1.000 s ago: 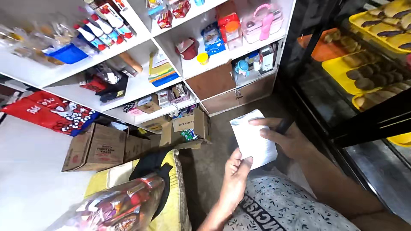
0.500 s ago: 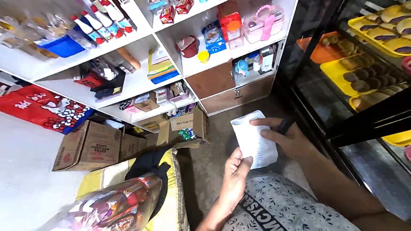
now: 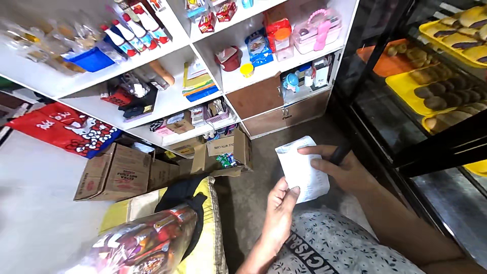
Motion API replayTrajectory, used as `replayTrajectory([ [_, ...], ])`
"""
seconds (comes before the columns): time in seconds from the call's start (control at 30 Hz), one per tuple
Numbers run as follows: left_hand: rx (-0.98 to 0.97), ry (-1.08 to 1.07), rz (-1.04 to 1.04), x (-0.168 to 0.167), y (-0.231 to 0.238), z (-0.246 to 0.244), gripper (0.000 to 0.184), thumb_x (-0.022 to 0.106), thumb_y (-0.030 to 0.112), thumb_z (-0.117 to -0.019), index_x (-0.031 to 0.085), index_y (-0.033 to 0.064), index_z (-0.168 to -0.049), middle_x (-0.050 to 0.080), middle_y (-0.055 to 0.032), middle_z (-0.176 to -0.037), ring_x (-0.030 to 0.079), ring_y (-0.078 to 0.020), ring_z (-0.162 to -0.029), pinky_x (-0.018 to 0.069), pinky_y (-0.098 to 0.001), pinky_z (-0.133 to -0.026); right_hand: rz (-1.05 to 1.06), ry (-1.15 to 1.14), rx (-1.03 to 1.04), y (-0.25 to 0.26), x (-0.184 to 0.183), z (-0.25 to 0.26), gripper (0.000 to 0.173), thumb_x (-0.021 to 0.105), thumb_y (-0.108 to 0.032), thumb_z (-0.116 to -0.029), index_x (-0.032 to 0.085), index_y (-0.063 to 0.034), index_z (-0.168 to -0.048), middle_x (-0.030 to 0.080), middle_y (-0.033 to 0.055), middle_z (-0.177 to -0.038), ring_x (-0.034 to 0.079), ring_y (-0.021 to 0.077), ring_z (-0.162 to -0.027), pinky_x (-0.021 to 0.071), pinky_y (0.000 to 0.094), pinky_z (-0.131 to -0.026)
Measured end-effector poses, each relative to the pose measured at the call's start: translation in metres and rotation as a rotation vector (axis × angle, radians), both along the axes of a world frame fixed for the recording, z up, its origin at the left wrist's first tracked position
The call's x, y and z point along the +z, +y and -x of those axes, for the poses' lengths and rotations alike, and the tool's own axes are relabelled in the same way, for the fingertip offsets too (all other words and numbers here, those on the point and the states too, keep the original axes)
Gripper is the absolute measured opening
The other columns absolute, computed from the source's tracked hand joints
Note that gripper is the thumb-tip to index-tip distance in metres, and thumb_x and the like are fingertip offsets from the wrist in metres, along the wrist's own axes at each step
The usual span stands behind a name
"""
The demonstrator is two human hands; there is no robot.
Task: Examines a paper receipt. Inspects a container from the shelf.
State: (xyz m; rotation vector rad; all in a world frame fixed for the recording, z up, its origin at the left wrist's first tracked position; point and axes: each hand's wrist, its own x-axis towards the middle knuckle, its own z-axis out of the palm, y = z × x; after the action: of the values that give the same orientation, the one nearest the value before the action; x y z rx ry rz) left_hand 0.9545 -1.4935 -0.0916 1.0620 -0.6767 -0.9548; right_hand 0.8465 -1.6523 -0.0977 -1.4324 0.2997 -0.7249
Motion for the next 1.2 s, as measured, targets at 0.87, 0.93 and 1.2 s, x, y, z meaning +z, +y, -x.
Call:
replayTrajectory([
  [0.87,0.032,0.032,0.007,-0.0007,0.0002,0.0033,0.026,0.043,0.001,-0.1017,0.062,0.0001,-0.119,0.072,-0.002,-0.108,0.069,-0.0095,-0.099,0.0575,-0.0315,-0.091,0.037,0.025,0.036,0.0054,0.0019,0.0073,0.029,0.056,-0.004,-0.0954,0.072,-0.0081,-0.12,0.074,-0.0097,-0.102,0.066,-0.004,-0.084,0.0563,0.0157,-0.077],
  [0.93,0.033,0.032,0.007,-0.0001,0.0006,0.0036,0.026,0.043,0.001,-0.1017,0.062,0.0001,-0.119,0.072,-0.002,-0.107,0.07,-0.0093,-0.098,0.0577,-0.0311,-0.091,0.032,0.029,0.041,0.006,0.0018,0.0078,0.029,0.056,-0.004,-0.0954,0.073,-0.0088,-0.119,0.074,-0.0102,-0.102,0.066,-0.0042,-0.085,0.0563,0.0157,-0.078],
  [1.2,0.047,0.037,0.002,0.0008,0.0017,0.0053,0.025,0.042,0.002,-0.1017,0.063,0.0011,-0.117,0.072,-0.002,-0.105,0.07,-0.0092,-0.097,0.0581,-0.0311,-0.09,0.064,0.019,0.054,0.0064,0.0008,0.0095,0.028,0.057,-0.006,-0.0966,0.073,-0.0087,-0.12,0.073,-0.011,-0.102,0.065,-0.0056,-0.085,0.0554,0.0148,-0.078],
])
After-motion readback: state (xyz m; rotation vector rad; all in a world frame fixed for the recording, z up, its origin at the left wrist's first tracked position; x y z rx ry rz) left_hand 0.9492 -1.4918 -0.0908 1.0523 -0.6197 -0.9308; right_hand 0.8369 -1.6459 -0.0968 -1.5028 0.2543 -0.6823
